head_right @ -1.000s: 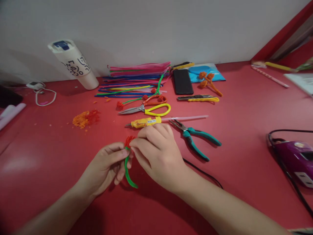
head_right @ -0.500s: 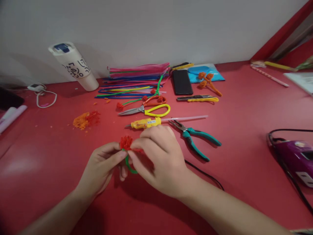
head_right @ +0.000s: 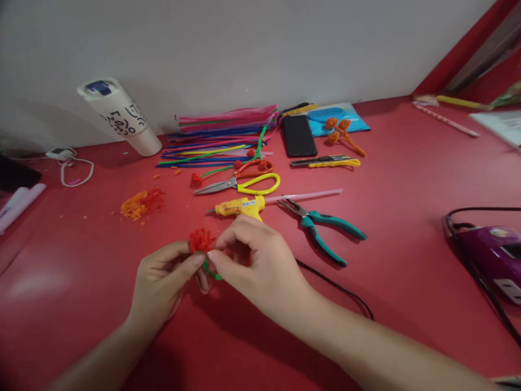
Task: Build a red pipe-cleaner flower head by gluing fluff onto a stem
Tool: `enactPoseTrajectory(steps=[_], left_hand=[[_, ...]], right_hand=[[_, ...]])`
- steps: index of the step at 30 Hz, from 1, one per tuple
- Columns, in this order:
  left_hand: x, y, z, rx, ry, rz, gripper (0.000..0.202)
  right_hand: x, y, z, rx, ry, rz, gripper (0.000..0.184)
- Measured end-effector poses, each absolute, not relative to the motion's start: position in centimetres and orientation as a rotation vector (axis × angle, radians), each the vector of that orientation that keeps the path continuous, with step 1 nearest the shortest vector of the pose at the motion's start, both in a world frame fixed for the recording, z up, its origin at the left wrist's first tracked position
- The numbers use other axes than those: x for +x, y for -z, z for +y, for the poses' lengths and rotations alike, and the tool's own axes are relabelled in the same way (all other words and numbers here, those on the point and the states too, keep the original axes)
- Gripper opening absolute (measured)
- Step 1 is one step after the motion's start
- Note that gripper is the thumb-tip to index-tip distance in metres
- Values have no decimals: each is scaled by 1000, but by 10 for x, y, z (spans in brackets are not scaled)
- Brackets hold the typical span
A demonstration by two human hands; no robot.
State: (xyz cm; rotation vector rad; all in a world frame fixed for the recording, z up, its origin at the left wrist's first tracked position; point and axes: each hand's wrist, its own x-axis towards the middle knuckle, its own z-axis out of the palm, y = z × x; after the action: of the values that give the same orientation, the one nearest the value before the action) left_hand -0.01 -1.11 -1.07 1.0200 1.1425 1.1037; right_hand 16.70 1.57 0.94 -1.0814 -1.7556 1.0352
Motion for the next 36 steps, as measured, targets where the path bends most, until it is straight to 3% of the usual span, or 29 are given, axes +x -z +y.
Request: enactPoseTrajectory(steps=[3,5,36], left_hand=[[1,11,-10,777,-1040,1054,12],[1,10,-10,668,-983,1007,13],[4,5,-6,701,-884,1108,15]], right_hand=[[169,-8,14,-968,-586,-1921,5],[170,-7,15,-919,-459,-1972,5],[171,-2,19,-854,-295,-2142,12]])
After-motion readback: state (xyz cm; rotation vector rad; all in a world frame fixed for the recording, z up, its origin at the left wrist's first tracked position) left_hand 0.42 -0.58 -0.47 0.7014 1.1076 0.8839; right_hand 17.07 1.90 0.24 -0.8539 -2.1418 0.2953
